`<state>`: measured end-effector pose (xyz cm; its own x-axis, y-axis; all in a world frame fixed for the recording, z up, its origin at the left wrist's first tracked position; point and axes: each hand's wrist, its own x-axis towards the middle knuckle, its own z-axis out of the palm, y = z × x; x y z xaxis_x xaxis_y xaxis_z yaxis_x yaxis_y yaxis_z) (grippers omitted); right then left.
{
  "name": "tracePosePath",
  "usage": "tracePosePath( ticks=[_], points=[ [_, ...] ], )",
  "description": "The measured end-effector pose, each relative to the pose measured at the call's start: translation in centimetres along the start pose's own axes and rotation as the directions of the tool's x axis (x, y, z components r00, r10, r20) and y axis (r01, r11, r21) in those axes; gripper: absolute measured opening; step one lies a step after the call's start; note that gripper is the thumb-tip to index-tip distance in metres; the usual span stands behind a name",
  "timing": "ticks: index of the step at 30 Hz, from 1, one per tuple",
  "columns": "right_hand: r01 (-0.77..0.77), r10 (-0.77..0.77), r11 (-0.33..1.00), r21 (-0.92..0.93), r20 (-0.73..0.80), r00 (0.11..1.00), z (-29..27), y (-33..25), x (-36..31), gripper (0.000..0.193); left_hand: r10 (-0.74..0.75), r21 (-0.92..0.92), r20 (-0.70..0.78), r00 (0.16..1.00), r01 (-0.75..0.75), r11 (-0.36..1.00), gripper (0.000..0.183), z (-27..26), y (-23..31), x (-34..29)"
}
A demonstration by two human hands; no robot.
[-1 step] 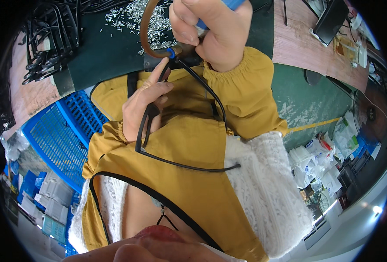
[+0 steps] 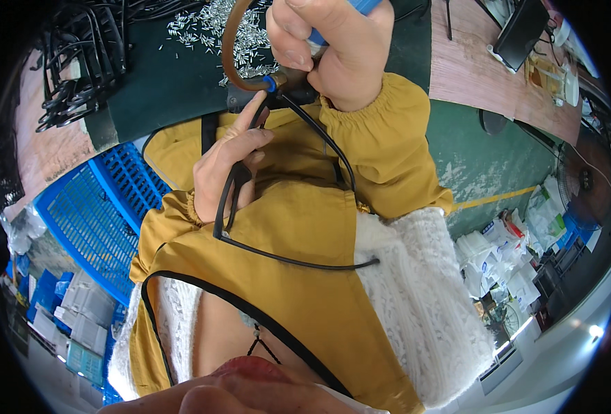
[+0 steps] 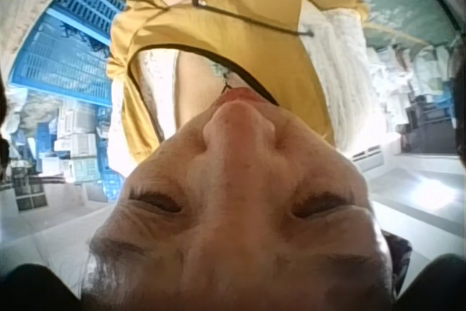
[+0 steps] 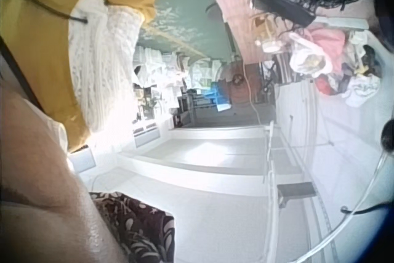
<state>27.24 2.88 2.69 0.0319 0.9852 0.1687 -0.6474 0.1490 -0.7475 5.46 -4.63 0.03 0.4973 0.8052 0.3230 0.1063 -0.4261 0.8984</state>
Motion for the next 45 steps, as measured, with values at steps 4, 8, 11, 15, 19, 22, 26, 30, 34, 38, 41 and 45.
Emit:
tracePosePath(
  ticks=[4,8,11,15,19,22,26,30,34,38,41,45],
  points=[
    [0.043,-0.043,0.999,0.013,-0.019,0.999,0.3,-0.3,0.6,0.019,0.003,-0.03,-0.039,0.999,-0.004,1.0,0.036,0.4,0.3,0.1],
    [-0.037,0.046,0.993,0.113,-0.075,0.996,-0.1,-0.8,-1.0,0.02,0.015,-0.021,-0.033,0.999,-0.016,1.0,0.038,-0.2,0.5,0.4],
    [0.002,-0.018,0.972,0.236,0.068,0.998,0.1,-1.8,-3.2,0.019,0.005,-0.061,-0.013,1.0,-0.005,0.998,0.035,-0.9,0.8,0.4],
    [-0.288,0.281,0.957,0.029,0.153,0.948,-0.4,-4.4,-4.7,0.037,-0.031,-0.128,0.008,0.999,0.032,0.991,0.028,-1.9,0.7,0.6],
    [-0.128,0.128,0.98,0.149,0.011,0.992,-3.5,-5.6,-2.6,0.028,-0.007,0.05,-0.334,0.942,0.025,0.998,0.027,-7.2,0.1,-0.3],
    [-0.005,0.018,0.992,0.128,-0.101,0.995,-6.3,-5.1,-0.9,0.025,-0.012,0.309,-0.66,0.751,0.286,0.907,0.021,-14.9,0.8,-2.7],
    [0.05,-0.043,0.979,0.196,-0.04,0.998,-8.1,-4.5,-0.3,0.027,0.0,0.467,-0.837,0.547,0.715,0.521,0.028,-21.7,1.0,-3.5],
    [0.046,-0.023,0.985,0.169,-0.136,0.99,-7.5,-4.5,-0.4,0.022,-0.239,0.227,-0.716,0.656,0.543,0.809,0.058,-21.8,-3.0,2.1],
    [0.045,-0.035,0.986,0.159,-0.063,0.997,-6.9,-4.8,-0.2,0.02,0.193,0.609,-0.613,0.766,0.302,0.733,0.065,-22.7,-4.9,6.5],
    [0.025,-0.017,0.988,0.153,-0.05,0.999,-6.8,-4.6,0.2,0.022,0.165,0.817,0.187,0.968,-0.246,0.521,0.042,-23.1,-4.3,7.1],
    [0.023,-0.014,0.985,0.17,-0.053,0.998,-6.7,-4.3,0.2,0.023,0.278,0.746,0.119,0.953,-0.271,0.609,0.029,-21.8,-4.8,7.1],
    [0.042,-0.031,0.988,0.15,-0.076,0.997,-6.8,-4.4,0.0,0.022,0.505,0.615,-0.198,0.84,-0.294,0.732,0.037,-21.7,-5.7,6.8]
  ],
)
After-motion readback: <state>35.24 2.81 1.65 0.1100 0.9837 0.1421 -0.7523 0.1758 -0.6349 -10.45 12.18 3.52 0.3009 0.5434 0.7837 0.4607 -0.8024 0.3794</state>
